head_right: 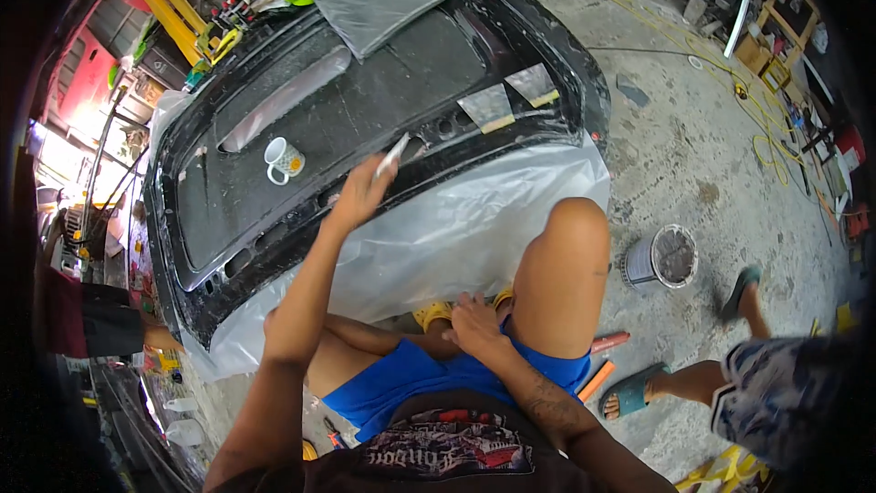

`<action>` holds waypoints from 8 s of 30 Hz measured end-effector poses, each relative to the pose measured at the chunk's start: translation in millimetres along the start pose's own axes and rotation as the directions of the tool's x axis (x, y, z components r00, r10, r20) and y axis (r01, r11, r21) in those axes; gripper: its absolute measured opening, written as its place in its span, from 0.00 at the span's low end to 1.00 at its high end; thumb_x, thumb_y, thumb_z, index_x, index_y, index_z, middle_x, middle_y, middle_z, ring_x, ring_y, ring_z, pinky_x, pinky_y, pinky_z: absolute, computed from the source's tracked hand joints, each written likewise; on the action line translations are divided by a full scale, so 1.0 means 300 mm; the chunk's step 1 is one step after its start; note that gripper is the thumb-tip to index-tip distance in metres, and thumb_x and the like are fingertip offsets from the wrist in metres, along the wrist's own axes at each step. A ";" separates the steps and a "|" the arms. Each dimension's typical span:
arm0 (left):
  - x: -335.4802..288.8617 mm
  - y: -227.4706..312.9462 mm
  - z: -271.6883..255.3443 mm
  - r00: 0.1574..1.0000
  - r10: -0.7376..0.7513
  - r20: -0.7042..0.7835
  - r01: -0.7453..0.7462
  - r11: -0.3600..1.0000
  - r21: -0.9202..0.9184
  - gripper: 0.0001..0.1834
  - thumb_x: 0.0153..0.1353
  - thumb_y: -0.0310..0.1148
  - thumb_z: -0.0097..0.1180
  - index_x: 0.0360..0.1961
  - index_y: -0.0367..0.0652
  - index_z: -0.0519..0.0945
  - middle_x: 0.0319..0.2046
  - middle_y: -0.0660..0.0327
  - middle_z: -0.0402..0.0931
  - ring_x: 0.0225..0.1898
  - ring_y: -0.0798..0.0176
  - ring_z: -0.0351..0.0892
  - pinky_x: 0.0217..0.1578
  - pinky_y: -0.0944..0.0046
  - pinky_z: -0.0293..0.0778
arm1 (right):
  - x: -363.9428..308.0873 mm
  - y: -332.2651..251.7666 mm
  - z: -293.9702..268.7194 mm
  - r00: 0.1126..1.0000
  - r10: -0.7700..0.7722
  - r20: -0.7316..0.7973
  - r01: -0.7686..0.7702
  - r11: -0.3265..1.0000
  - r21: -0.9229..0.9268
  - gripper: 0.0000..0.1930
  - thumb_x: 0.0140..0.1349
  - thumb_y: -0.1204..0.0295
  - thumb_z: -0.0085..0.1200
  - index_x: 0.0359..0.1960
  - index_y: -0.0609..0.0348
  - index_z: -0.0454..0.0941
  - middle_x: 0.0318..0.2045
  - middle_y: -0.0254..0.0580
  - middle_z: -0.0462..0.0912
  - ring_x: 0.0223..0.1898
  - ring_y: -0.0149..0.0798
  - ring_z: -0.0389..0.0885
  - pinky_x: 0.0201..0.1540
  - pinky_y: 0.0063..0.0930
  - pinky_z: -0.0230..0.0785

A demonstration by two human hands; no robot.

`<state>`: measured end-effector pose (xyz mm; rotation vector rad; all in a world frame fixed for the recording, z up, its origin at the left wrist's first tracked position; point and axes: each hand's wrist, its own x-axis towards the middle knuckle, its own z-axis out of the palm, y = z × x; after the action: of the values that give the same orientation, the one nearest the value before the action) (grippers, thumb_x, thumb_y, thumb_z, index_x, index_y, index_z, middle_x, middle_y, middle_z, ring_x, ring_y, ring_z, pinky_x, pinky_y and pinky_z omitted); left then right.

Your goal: Applying and smoothing body filler on a car hood part.

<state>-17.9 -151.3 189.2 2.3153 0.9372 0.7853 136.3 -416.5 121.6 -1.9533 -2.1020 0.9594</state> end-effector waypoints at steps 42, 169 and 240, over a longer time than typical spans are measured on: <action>-0.443 0.489 -0.720 -0.041 -0.906 0.422 0.966 -0.144 -0.215 0.14 0.59 0.32 0.58 0.43 0.37 0.77 0.32 0.53 0.81 0.20 0.59 0.81 0.18 0.63 0.77 | -0.354 -0.484 -1.464 0.991 0.136 0.008 -0.096 0.655 0.750 0.16 0.60 0.67 0.65 0.48 0.57 0.81 0.38 0.39 0.83 0.41 0.33 0.81 0.46 0.24 0.75; 0.778 0.607 0.448 -0.472 -0.839 -0.270 0.730 -0.200 -0.654 0.31 0.62 0.23 0.54 0.67 0.53 0.69 0.32 0.55 0.80 0.28 0.63 0.79 0.33 0.63 0.76 | 2.136 0.187 -1.285 0.121 -0.451 0.884 0.993 0.040 -0.115 0.55 0.44 0.73 0.74 0.74 0.35 0.54 0.76 0.43 0.38 0.75 0.61 0.38 0.73 0.65 0.39; 0.568 -0.026 0.369 0.209 -0.904 0.373 0.973 0.231 0.015 0.33 0.56 0.27 0.64 0.64 0.50 0.72 0.26 0.47 0.80 0.28 0.48 0.81 0.36 0.53 0.76 | 1.272 0.557 -1.056 0.252 -0.264 0.931 0.146 0.961 0.233 0.50 0.59 0.61 0.63 0.70 0.79 0.41 0.26 0.60 0.83 0.29 0.57 0.84 0.37 0.43 0.78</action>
<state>154.2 -47.0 160.9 1.1054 1.7104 -0.0656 372.1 48.9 161.8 -0.8892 -2.5470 2.5927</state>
